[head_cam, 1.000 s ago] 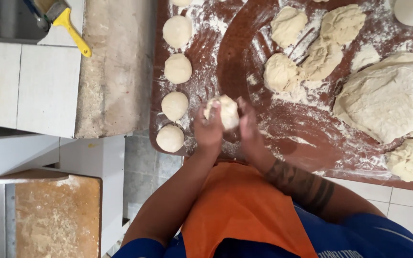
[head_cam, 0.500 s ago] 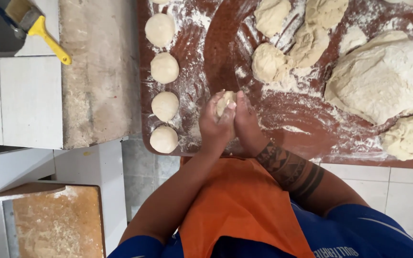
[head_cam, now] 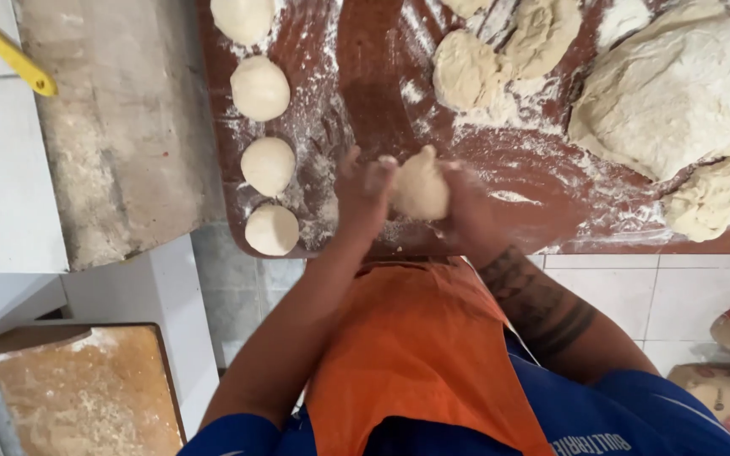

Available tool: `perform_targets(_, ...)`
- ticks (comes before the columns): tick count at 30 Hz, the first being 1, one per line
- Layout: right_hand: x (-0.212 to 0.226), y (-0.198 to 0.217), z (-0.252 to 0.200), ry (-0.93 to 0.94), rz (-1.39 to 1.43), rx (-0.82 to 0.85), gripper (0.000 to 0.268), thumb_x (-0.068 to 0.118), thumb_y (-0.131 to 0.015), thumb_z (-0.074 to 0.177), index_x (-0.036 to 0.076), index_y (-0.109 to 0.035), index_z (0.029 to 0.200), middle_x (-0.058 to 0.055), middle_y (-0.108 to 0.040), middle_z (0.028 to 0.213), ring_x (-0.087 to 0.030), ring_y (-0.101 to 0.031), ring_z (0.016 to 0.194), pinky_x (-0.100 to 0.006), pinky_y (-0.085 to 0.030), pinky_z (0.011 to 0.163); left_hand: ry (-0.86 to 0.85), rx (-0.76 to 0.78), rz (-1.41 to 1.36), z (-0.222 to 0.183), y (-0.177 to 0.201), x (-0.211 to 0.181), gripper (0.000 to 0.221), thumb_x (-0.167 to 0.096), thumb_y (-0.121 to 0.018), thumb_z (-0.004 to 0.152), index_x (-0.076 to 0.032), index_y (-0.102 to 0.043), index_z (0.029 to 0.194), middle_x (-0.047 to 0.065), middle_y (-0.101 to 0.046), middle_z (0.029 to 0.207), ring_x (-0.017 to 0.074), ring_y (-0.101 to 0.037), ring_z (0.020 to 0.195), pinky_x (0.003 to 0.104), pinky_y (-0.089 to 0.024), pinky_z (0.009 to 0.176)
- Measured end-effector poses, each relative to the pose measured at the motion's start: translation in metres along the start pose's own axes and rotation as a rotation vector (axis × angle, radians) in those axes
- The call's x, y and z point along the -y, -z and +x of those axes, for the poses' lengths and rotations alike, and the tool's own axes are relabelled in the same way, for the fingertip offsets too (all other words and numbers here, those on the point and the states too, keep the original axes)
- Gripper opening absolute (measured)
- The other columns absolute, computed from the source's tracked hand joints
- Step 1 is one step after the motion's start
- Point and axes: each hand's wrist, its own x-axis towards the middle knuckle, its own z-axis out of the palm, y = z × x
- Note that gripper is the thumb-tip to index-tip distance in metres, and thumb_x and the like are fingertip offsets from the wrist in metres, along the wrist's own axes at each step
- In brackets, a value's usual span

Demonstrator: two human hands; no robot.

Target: Shaping pieces of dough into round balls on a floured surface

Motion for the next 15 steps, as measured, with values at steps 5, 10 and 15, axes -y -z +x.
perform_targets(5, -0.032, 0.063, 0.02, 0.359, -0.104, -0.311, 0.017, 0.028, -0.069, 0.102, 0.013, -0.061, 0.101, -0.002, -0.059, 0.073, -0.009, -0.056, 0.051, -0.022, -0.04, 0.038, 0.198, 0.278, -0.264, 0.003, 0.069, -0.014, 0.078, -0.064, -0.034, 0.106, -0.005, -0.037, 0.158, 0.025, -0.03, 0.163, 0.0456, -0.039, 0.147, 0.059, -0.035, 0.119)
perform_targets(10, -0.202, 0.113, 0.16, 1.043, -1.323, -0.322, 0.021, 0.028, -0.072, 0.091, 0.012, -0.071, 0.105, -0.016, -0.063, 0.086, -0.038, -0.06, 0.085, -0.058, -0.046, 0.059, 0.433, 0.181, -0.377, 0.011, 0.062, 0.066, 0.055, -0.051, -0.038, 0.112, -0.009, -0.051, 0.145, 0.013, -0.051, 0.14, 0.0255, -0.061, 0.116, 0.046, -0.051, 0.1)
perform_targets(15, -0.167, 0.032, 0.174, 1.248, -1.611, -0.112, 0.047, 0.045, -0.073, 0.085, 0.012, -0.071, 0.118, -0.015, -0.065, 0.102, -0.039, -0.064, 0.103, -0.062, -0.053, 0.086, 0.501, 0.32, -0.346, 0.002, 0.051, 0.076, 0.054, -0.046, -0.037, 0.113, -0.005, -0.056, 0.142, 0.016, -0.056, 0.136, 0.0295, -0.061, 0.123, 0.049, -0.05, 0.099)
